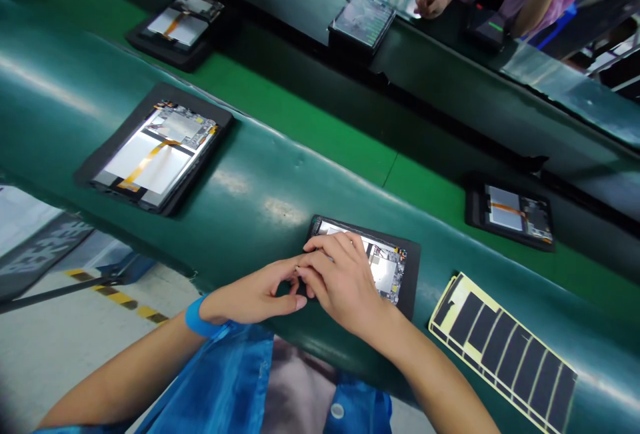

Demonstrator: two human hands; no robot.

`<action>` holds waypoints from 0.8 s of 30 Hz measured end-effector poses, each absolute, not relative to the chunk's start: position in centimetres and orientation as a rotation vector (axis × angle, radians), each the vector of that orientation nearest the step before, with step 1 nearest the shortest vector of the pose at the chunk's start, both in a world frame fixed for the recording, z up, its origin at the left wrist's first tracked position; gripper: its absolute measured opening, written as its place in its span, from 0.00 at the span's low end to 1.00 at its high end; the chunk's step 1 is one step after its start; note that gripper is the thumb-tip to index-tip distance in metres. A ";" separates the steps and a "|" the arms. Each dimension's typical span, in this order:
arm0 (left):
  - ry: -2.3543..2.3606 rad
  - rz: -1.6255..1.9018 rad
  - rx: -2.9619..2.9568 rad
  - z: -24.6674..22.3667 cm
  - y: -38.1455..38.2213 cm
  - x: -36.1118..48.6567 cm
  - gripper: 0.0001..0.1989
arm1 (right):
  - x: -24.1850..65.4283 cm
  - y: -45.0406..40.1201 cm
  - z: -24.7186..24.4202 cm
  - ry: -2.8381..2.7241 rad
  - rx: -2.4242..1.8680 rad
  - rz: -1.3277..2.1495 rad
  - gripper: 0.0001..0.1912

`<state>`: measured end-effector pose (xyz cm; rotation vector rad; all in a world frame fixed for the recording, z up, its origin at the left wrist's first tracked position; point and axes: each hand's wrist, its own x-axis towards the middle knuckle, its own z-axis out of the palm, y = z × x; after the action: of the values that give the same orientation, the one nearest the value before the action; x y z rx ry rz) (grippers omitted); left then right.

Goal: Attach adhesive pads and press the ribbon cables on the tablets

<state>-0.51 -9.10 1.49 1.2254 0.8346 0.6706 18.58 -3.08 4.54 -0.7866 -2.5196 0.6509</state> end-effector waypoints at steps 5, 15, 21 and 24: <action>0.778 0.703 1.144 1.7 -8.8 -0.2 0.10 | 18.8 -3.1 4.4 -2.530 -0.801 0.685 0.05; 0.884 0.856 0.834 -0.1 -9.5 -0.1 0.30 | 20.0 -1.6 3.5 -2.348 -0.984 0.777 0.01; 1.396 1.030 1.495 -1.0 -10.5 -1.5 0.16 | 20.0 -0.7 2.3 -2.551 -1.077 0.856 0.06; 1.500 1.016 1.847 -1.6 -10.9 -1.5 0.15 | 19.8 -1.0 1.7 -2.660 -1.068 0.845 0.08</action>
<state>-1.48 -10.89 -1.56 1.8473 1.5004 1.0160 19.83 -0.96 1.71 -1.0680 -2.6601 0.8449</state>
